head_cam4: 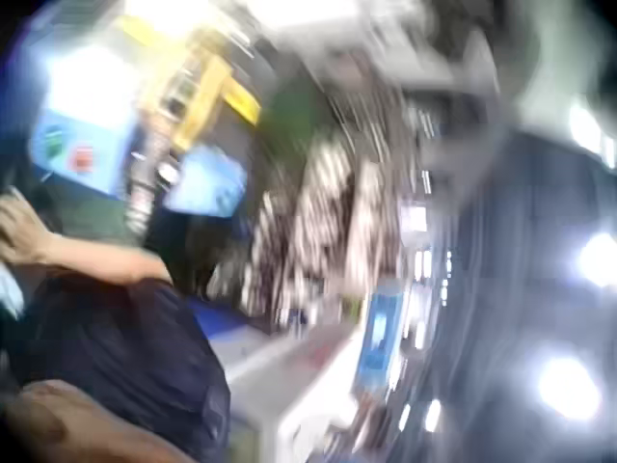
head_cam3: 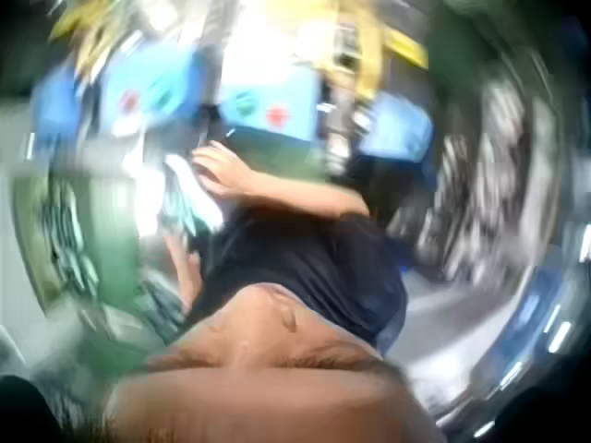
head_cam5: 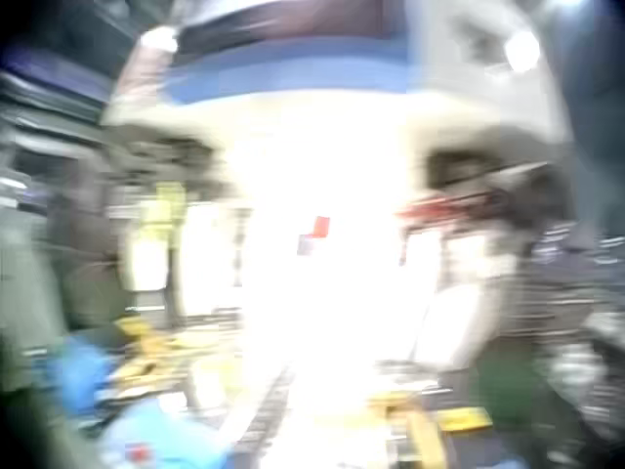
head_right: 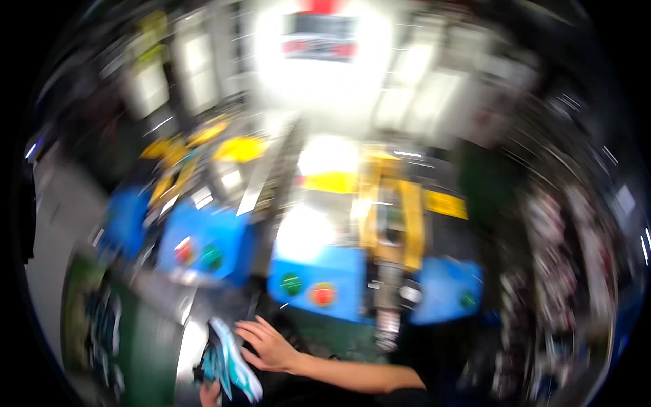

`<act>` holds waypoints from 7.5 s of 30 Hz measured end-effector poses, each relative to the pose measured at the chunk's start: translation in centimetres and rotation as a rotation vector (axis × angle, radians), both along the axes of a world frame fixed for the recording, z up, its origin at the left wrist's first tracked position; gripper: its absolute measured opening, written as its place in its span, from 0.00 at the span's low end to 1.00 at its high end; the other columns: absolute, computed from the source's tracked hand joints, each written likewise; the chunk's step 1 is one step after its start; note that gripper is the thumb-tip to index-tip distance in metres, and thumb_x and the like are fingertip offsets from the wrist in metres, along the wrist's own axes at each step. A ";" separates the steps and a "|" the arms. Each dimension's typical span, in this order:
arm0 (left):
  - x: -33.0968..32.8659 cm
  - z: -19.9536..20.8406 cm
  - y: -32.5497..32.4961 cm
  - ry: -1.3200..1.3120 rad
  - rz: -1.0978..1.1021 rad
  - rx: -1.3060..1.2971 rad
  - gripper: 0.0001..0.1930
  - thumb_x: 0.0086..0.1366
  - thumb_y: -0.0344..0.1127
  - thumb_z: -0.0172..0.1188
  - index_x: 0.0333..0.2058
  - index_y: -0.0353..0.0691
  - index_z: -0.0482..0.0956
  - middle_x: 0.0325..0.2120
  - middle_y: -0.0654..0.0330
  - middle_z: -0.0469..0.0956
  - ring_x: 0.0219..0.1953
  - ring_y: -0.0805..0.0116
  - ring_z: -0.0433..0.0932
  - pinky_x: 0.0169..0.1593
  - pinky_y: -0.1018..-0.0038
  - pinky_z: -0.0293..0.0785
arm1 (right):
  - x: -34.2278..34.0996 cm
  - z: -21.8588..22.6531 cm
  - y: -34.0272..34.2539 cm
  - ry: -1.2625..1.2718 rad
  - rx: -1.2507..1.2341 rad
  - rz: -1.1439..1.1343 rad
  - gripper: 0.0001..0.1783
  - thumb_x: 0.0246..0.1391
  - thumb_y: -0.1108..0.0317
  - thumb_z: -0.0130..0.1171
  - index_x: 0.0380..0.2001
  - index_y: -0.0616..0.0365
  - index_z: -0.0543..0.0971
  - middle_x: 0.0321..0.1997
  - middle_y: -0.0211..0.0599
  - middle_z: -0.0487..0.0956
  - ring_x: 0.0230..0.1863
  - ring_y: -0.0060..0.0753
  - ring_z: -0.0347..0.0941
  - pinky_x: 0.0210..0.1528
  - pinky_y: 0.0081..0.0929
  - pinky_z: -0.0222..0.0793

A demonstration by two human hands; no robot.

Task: The person places shoes into a processing machine and then moves them onto a conveyor belt.

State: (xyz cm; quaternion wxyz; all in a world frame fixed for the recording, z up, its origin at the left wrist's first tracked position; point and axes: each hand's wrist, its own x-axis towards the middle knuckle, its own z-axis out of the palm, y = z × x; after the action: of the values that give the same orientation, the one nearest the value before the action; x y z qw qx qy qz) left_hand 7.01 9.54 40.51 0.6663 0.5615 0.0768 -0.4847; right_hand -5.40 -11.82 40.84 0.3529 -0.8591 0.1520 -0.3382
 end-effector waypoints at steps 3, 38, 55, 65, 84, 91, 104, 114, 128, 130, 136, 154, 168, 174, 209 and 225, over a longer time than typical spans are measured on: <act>-1.4 0.6 0.6 -0.212 0.188 0.333 0.24 0.51 0.27 0.65 0.47 0.36 0.66 0.39 0.58 0.71 0.40 0.67 0.71 0.44 0.67 0.69 | -1.4 -2.7 4.8 0.051 0.325 0.168 0.17 0.45 0.73 0.58 0.41 0.63 0.75 0.42 0.45 0.76 0.44 0.45 0.74 0.49 0.34 0.69; 40.3 -19.5 38.1 -1.331 0.086 1.001 0.25 0.54 0.31 0.53 0.52 0.30 0.65 0.54 0.47 0.65 0.57 0.48 0.63 0.62 0.59 0.57 | 65.3 -6.2 22.8 0.512 -0.691 0.974 0.37 0.29 0.51 0.71 0.43 0.59 0.71 0.38 0.48 0.76 0.35 0.51 0.75 0.37 0.40 0.72; 25.4 10.4 11.4 0.231 -0.041 -0.814 0.35 0.48 0.43 0.56 0.53 0.26 0.64 0.46 0.42 0.74 0.45 0.47 0.76 0.53 0.56 0.72 | 20.1 12.4 11.7 0.018 1.176 0.499 0.44 0.47 0.73 0.63 0.63 0.60 0.49 0.66 0.43 0.53 0.67 0.38 0.52 0.63 0.39 0.56; 12.2 5.9 -7.7 -0.130 0.043 -0.375 0.19 0.65 0.38 0.52 0.50 0.34 0.67 0.53 0.47 0.67 0.57 0.62 0.65 0.59 0.70 0.61 | 8.9 10.2 3.2 -0.017 1.177 0.169 0.31 0.48 0.68 0.65 0.54 0.61 0.64 0.49 0.33 0.72 0.53 0.24 0.65 0.58 0.26 0.59; 38.7 9.6 -51.5 -0.907 -0.732 -0.212 0.21 0.56 0.36 0.60 0.45 0.28 0.69 0.37 0.58 0.75 0.39 0.73 0.72 0.43 0.74 0.69 | 15.4 17.0 -7.5 -0.060 1.019 -0.498 0.34 0.43 0.68 0.63 0.55 0.62 0.64 0.46 0.35 0.69 0.48 0.31 0.65 0.53 0.32 0.61; 42.4 6.5 -28.8 -0.200 0.058 -0.569 0.26 0.59 0.31 0.56 0.56 0.35 0.63 0.49 0.54 0.71 0.51 0.61 0.70 0.56 0.68 0.66 | 27.2 18.2 -18.4 -0.121 1.486 -0.332 0.18 0.53 0.67 0.58 0.46 0.61 0.72 0.38 0.37 0.79 0.36 0.34 0.77 0.46 0.36 0.73; 35.4 1.2 -5.4 -1.414 0.202 0.517 0.29 0.61 0.41 0.54 0.58 0.37 0.59 0.51 0.53 0.68 0.50 0.59 0.70 0.53 0.64 0.68 | 42.4 5.5 -32.5 0.413 0.244 -0.766 0.42 0.45 0.66 0.55 0.56 0.83 0.47 0.51 0.75 0.59 0.49 0.67 0.63 0.54 0.44 0.61; 32.5 1.5 -6.3 -1.019 0.391 0.212 0.29 0.62 0.42 0.54 0.58 0.36 0.59 0.50 0.53 0.68 0.50 0.59 0.70 0.53 0.65 0.68 | 39.2 8.5 -32.9 0.503 0.284 -0.656 0.45 0.45 0.45 0.57 0.50 0.78 0.58 0.51 0.70 0.66 0.54 0.59 0.65 0.55 0.39 0.63; 17.4 4.4 -2.0 -0.251 0.579 -0.298 0.29 0.62 0.43 0.54 0.58 0.34 0.59 0.50 0.53 0.68 0.50 0.60 0.70 0.52 0.66 0.68 | 13.6 10.7 -10.5 0.608 -0.210 -0.109 0.43 0.47 0.52 0.62 0.59 0.68 0.58 0.65 0.59 0.55 0.65 0.58 0.51 0.62 0.55 0.49; 16.6 2.8 1.3 -0.504 0.524 -0.128 0.29 0.62 0.44 0.53 0.57 0.32 0.60 0.48 0.53 0.69 0.49 0.61 0.70 0.52 0.66 0.67 | 14.2 12.2 -7.3 0.339 0.118 0.011 0.46 0.48 0.52 0.63 0.61 0.68 0.55 0.65 0.58 0.54 0.67 0.54 0.50 0.65 0.48 0.47; 4.4 10.8 -1.0 -0.492 0.270 -0.052 0.33 0.57 0.41 0.61 0.59 0.41 0.59 0.46 0.56 0.69 0.44 0.64 0.71 0.48 0.68 0.70 | 13.2 10.5 -1.1 0.518 1.420 0.766 0.37 0.52 0.52 0.58 0.59 0.62 0.61 0.54 0.47 0.72 0.56 0.40 0.68 0.61 0.34 0.59; 15.3 7.7 15.0 -0.599 0.561 -0.116 0.16 0.69 0.43 0.46 0.41 0.33 0.69 0.31 0.55 0.75 0.42 0.64 0.71 0.55 0.66 0.62 | 17.6 -4.2 16.5 0.660 0.255 -0.206 0.46 0.40 0.60 0.67 0.59 0.65 0.56 0.53 0.60 0.69 0.55 0.54 0.66 0.56 0.39 0.61; 22.5 9.4 14.7 -0.835 -0.093 -0.339 0.17 0.70 0.46 0.43 0.38 0.35 0.68 0.27 0.56 0.73 0.39 0.65 0.72 0.60 0.60 0.56 | 7.8 7.6 24.5 0.083 1.280 -0.252 0.20 0.42 0.71 0.69 0.40 0.61 0.74 0.32 0.31 0.78 0.32 0.19 0.72 0.35 0.21 0.69; 9.5 13.2 7.5 -0.264 -0.653 -1.098 0.18 0.69 0.51 0.38 0.38 0.41 0.63 0.22 0.61 0.66 0.37 0.65 0.66 0.64 0.62 0.44 | -4.3 16.0 33.0 -0.262 0.817 -0.549 0.39 0.42 0.71 0.70 0.56 0.61 0.61 0.47 0.31 0.71 0.48 0.22 0.64 0.53 0.24 0.61; 3.5 10.0 17.1 -0.718 -0.995 -0.527 0.11 0.66 0.34 0.50 0.43 0.35 0.70 0.39 0.54 0.78 0.42 0.68 0.77 0.48 0.71 0.71 | -2.4 13.1 41.8 0.104 0.444 -0.751 0.10 0.44 0.78 0.57 0.34 0.65 0.77 0.37 0.43 0.79 0.39 0.37 0.78 0.46 0.35 0.72; 34.9 -17.8 56.4 -1.357 -0.043 0.970 0.26 0.58 0.36 0.55 0.54 0.32 0.64 0.58 0.52 0.60 0.60 0.54 0.60 0.61 0.59 0.55 | 56.5 2.9 49.0 0.766 -0.267 1.013 0.48 0.38 0.58 0.69 0.58 0.70 0.58 0.57 0.59 0.66 0.58 0.54 0.64 0.58 0.39 0.62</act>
State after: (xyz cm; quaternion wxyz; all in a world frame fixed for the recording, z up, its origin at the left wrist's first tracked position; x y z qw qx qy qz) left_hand 41.86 65.96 22.75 0.2428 0.9575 -0.1521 0.0330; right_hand 51.08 37.19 43.79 0.2798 -0.9206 -0.2001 0.1847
